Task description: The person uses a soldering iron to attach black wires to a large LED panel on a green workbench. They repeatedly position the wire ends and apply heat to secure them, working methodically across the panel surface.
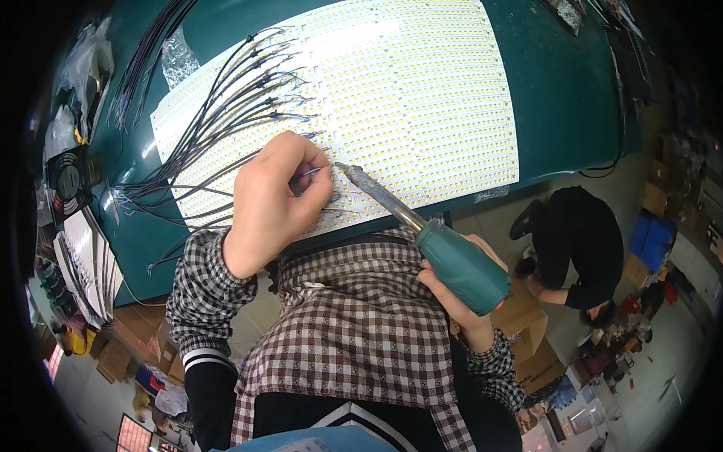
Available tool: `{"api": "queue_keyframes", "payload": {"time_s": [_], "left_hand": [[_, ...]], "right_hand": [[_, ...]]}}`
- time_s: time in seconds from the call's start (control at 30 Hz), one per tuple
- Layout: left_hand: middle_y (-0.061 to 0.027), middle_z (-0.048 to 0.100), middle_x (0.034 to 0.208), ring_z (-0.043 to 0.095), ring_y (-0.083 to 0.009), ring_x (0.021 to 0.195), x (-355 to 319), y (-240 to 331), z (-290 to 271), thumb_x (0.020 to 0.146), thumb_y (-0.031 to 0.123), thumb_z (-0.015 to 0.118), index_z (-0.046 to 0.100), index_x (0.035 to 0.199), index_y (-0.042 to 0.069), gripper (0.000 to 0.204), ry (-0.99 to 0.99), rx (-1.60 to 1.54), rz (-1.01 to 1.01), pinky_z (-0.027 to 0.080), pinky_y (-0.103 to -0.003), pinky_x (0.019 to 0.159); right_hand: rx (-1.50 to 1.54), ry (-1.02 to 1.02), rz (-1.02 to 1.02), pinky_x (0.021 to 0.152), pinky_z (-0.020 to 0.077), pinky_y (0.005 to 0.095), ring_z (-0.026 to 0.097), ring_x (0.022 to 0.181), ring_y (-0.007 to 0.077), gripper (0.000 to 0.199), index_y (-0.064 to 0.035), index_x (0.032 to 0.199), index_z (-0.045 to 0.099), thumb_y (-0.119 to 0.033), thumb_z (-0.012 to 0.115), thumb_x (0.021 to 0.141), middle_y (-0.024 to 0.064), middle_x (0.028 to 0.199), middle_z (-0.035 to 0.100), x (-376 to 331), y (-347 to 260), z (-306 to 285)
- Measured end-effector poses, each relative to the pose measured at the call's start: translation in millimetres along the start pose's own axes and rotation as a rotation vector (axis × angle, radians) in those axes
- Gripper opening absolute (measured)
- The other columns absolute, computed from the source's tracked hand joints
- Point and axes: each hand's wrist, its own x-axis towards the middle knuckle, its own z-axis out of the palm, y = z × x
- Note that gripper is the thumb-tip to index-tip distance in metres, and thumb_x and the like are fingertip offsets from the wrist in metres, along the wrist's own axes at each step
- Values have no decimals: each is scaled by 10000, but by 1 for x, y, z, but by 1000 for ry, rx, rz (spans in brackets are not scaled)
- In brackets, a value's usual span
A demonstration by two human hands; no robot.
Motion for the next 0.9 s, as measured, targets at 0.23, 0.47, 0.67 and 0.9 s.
{"api": "queue_keyframes", "payload": {"time_s": [0.23,0.47,0.67,0.9], "left_hand": [[-79,584,741,599,-258,585,0,2,1,752,41,688,578,786,70,119,-6,1,-9,462,-367,522],[-80,586,750,600,-257,593,-2,1,-1,753,43,685,581,798,69,117,-12,5,-20,465,-365,531],[-95,587,754,605,-249,600,0,2,-4,768,57,685,594,818,59,104,-34,8,-35,468,-366,542],[-48,540,703,496,-123,596,-3,7,6,842,14,647,607,839,20,41,-90,-30,-86,420,-268,561]], "right_hand": [[-111,-24,-104,749,536,284,670,822,153,283,-16,940,722,-80,876,710,68,908,697,3,3,-4],[8,8,-38,741,550,279,690,811,158,282,0,970,715,-56,854,730,71,921,707,-4,8,-2],[98,53,-49,722,559,262,697,794,140,280,18,1026,695,-51,819,785,69,899,717,-4,10,6],[595,104,69,649,549,246,666,724,87,239,8,1041,695,-31,784,823,40,840,711,33,-13,9]]}}
